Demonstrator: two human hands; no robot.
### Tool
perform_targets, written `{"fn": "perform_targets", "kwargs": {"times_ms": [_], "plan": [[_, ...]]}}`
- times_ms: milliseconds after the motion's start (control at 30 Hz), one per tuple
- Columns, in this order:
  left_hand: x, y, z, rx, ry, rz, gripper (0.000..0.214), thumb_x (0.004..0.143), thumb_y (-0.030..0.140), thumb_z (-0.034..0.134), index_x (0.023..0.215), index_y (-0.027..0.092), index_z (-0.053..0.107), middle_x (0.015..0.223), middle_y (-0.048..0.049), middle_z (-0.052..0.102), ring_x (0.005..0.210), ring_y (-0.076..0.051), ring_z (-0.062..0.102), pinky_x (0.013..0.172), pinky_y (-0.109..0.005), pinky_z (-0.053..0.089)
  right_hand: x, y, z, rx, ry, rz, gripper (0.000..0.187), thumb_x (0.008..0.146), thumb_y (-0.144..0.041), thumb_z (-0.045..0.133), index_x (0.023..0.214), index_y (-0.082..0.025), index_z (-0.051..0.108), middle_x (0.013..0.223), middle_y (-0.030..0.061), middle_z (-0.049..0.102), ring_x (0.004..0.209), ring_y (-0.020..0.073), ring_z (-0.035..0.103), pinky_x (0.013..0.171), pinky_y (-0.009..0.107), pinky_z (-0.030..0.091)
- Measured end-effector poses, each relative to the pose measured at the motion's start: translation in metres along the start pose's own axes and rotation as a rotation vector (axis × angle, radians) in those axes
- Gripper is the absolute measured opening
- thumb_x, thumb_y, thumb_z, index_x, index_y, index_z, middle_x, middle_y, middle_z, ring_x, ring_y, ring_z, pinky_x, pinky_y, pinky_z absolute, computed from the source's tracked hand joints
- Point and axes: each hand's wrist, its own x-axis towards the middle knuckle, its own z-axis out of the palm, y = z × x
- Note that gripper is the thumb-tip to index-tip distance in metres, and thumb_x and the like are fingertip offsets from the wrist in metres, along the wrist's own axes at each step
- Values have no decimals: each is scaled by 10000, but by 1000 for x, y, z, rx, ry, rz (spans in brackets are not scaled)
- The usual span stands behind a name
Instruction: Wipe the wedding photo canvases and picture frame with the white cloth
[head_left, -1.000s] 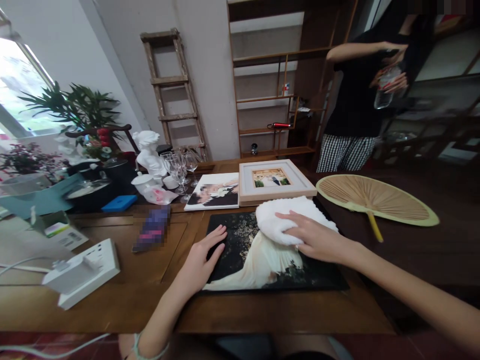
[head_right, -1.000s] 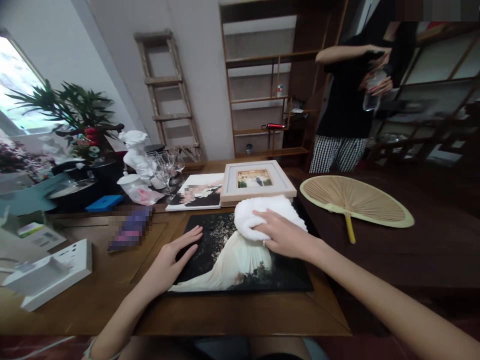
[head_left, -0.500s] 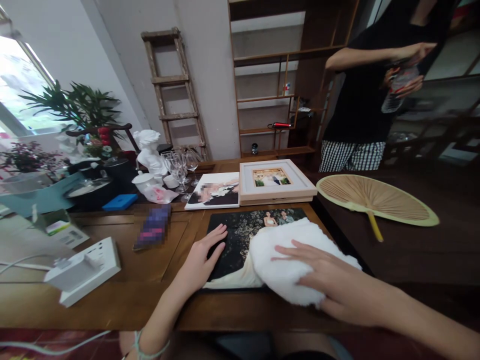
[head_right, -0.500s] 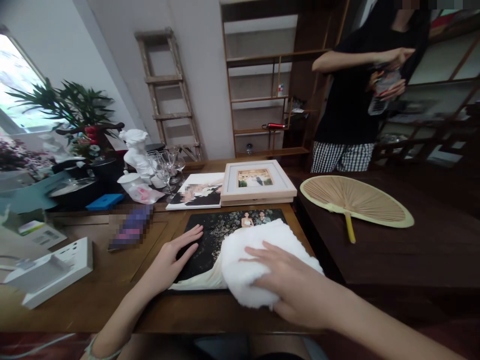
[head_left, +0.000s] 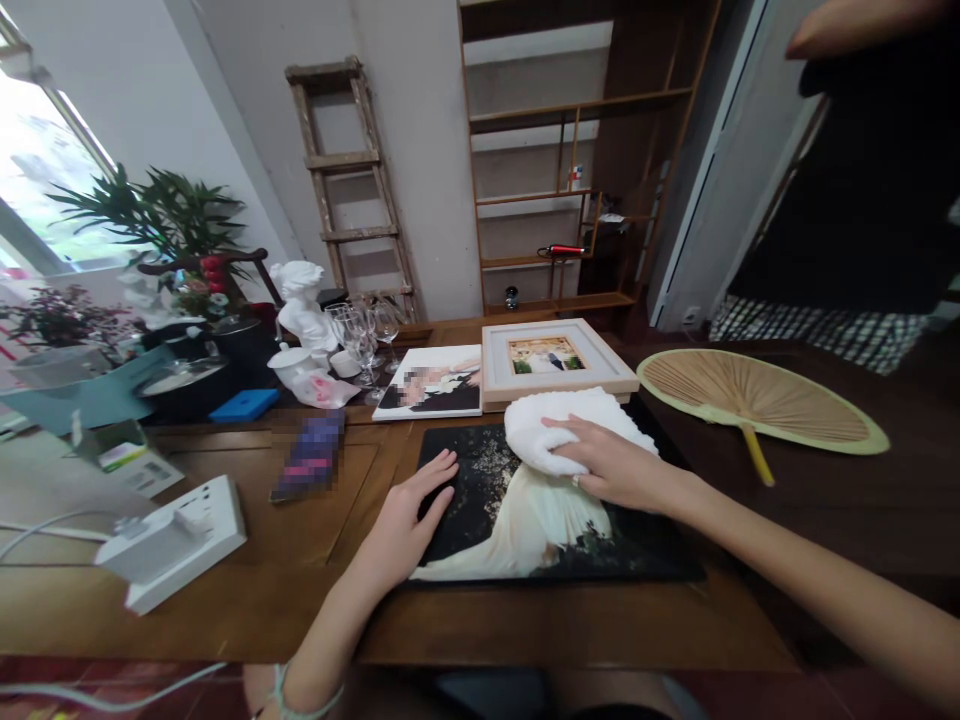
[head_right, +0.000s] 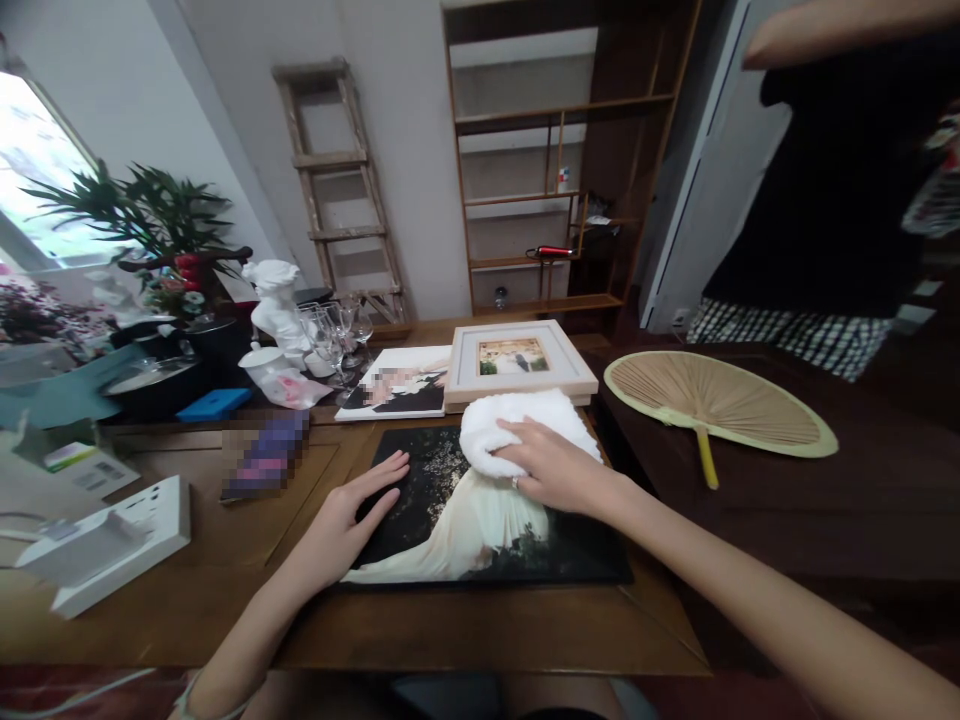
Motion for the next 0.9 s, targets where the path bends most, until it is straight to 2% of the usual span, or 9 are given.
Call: {"fn": "perform_targets", "kwargs": {"times_ms": [133, 267, 367, 500, 600, 733, 800, 900], "plan": [[0, -2, 1, 3, -4, 3, 322, 869, 269, 435, 1131, 184, 601, 1284, -66, 535, 1224, -200, 456, 1041, -410, 349, -26, -39, -2, 6, -93, -34, 502, 594, -13, 463, 1048, -149, 629, 1356, 159, 417, 1306, 268, 259, 1054, 497, 207], [0, -3, 2, 0, 0, -3, 327, 867, 272, 440, 1132, 170, 602, 1286, -71, 534, 1224, -199, 456, 1045, -397, 343, -50, -84, -8, 82, -250, -98, 459, 568, -22, 494, 959, -185, 668, 1394, 107, 373, 1322, 308, 185, 1054, 559, 148], [0, -1, 2, 0, -4, 2, 329, 868, 268, 437, 1138, 169, 597, 1287, -71, 532, 1224, -198, 456, 1045, -396, 343, -57, -97, -12, 127, -302, -108, 442, 555, -34, 504, 927, -193, 679, 1398, 94, 366, 1315, 331, 195, 1045, 582, 152], [-1, 0, 0, -3, -1, 0, 322, 866, 267, 442, 1131, 179, 603, 1282, -67, 537, 1221, -205, 459, 1041, -405, 348, -48, -80, -12, 111, -226, -58, 546, 556, -17, 473, 1055, -169, 634, 1379, 130, 391, 1307, 286, 250, 1054, 524, 202], [-1, 0, 0, -15, -2, 0, 319, 866, 271, 443, 1126, 180, 605, 1278, -66, 542, 1221, -203, 459, 1040, -402, 350, -30, -53, -7, 71, -112, -5, 494, 593, -19, 461, 1035, -155, 634, 1333, 153, 449, 1285, 264, 306, 1048, 487, 229], [-1, -1, 0, -15, -12, -6, 327, 869, 280, 440, 1131, 169, 600, 1285, -72, 535, 1229, -196, 451, 1047, -399, 339, -1, -18, 0, 57, -21, -32, 392, 635, -24, 440, 942, -162, 642, 1135, 116, 604, 1184, 267, 432, 1013, 458, 289], [-1, -1, 0, -10, -18, -14, 331, 869, 283, 439, 1134, 164, 599, 1289, -76, 531, 1232, -196, 448, 1050, -398, 334, 10, -7, 2, 45, 10, -10, 326, 664, -47, 443, 897, -160, 642, 1050, 117, 631, 1111, 278, 488, 974, 463, 329], [0, -1, 0, -13, -16, -15, 335, 868, 285, 440, 1131, 153, 601, 1286, -85, 534, 1229, -198, 452, 1049, -392, 336, 14, -3, 5, 31, 36, 17, 335, 678, -64, 438, 935, -150, 635, 1093, 136, 614, 1126, 290, 473, 972, 493, 314]]}}
